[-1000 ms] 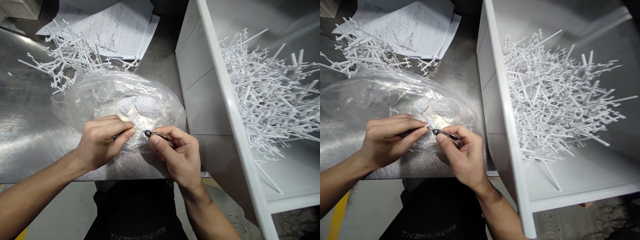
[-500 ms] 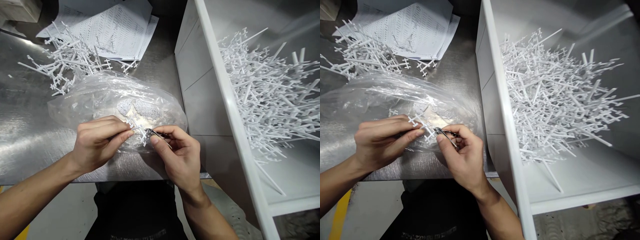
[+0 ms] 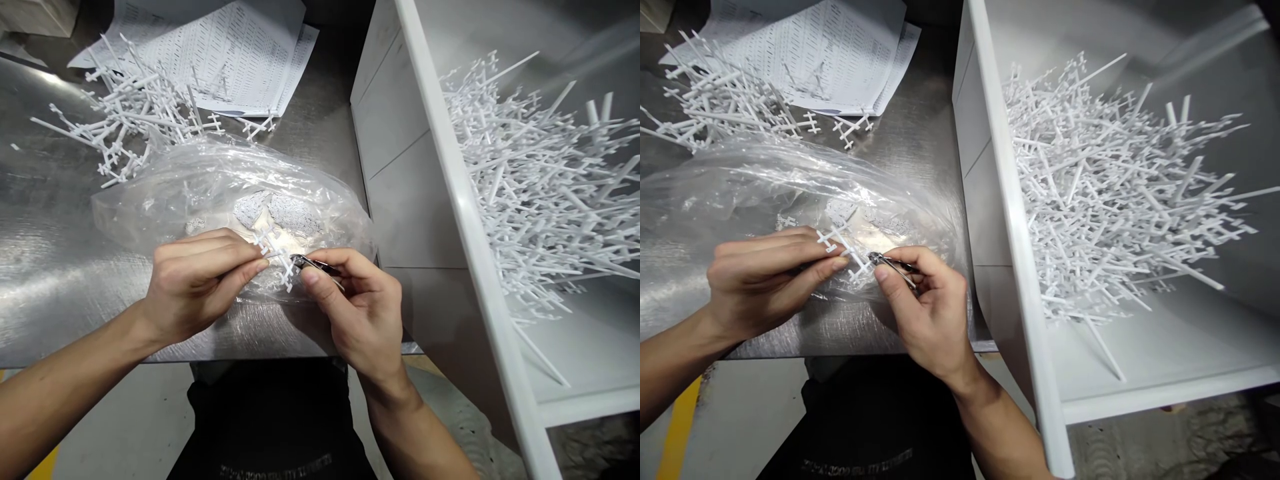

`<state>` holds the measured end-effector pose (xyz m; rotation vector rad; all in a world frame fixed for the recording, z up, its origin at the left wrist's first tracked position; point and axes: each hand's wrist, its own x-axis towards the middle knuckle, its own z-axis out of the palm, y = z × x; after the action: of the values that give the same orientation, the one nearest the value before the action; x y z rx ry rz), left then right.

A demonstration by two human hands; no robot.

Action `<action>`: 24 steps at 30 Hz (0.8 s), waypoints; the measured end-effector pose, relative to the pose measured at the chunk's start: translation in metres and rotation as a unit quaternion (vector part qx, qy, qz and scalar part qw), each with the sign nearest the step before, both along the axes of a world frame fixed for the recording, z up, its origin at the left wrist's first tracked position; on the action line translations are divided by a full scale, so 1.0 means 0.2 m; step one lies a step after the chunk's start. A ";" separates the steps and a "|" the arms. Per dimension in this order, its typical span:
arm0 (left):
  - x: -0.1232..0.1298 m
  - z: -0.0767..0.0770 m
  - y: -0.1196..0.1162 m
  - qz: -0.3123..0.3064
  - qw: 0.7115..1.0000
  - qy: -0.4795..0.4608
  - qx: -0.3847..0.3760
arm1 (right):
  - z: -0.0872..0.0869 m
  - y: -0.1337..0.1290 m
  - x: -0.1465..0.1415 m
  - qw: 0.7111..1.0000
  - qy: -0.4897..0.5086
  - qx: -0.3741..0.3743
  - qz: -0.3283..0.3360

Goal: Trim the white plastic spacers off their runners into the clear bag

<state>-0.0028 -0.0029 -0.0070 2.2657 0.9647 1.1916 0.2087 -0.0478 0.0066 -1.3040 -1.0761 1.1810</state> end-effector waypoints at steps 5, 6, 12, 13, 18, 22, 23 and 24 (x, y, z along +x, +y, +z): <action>0.00 -0.01 0.01 -0.002 1.000 0.011 0.016 | -0.01 0.00 0.00 1.000 0.013 -0.014 0.007; 0.00 -0.01 0.01 0.001 1.000 0.015 0.020 | -0.01 0.01 0.00 1.000 0.013 -0.020 0.007; 0.00 -0.01 0.02 0.019 0.999 0.051 0.007 | 0.00 0.02 -0.01 0.999 0.032 -0.019 -0.011; 0.00 -0.01 0.02 0.023 0.998 0.051 0.008 | 0.00 0.01 -0.01 0.999 0.040 -0.013 -0.015; 0.00 -0.02 0.02 0.005 0.999 0.022 0.042 | -0.01 -0.02 0.00 0.997 0.040 0.058 -0.018; 0.01 -0.01 0.02 -0.027 0.999 0.016 0.023 | -0.03 -0.04 0.00 0.995 0.011 0.100 -0.022; 0.01 -0.01 0.02 -0.033 0.999 0.022 0.020 | -0.04 -0.04 0.00 0.995 0.010 0.095 -0.021; 0.01 -0.01 0.02 -0.045 0.998 0.027 0.017 | -0.04 -0.05 -0.01 0.996 0.008 0.086 -0.020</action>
<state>-0.0014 0.0012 -0.0088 2.3526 0.8586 1.1239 0.2076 -0.0568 -0.0007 -1.1759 -1.1096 1.0439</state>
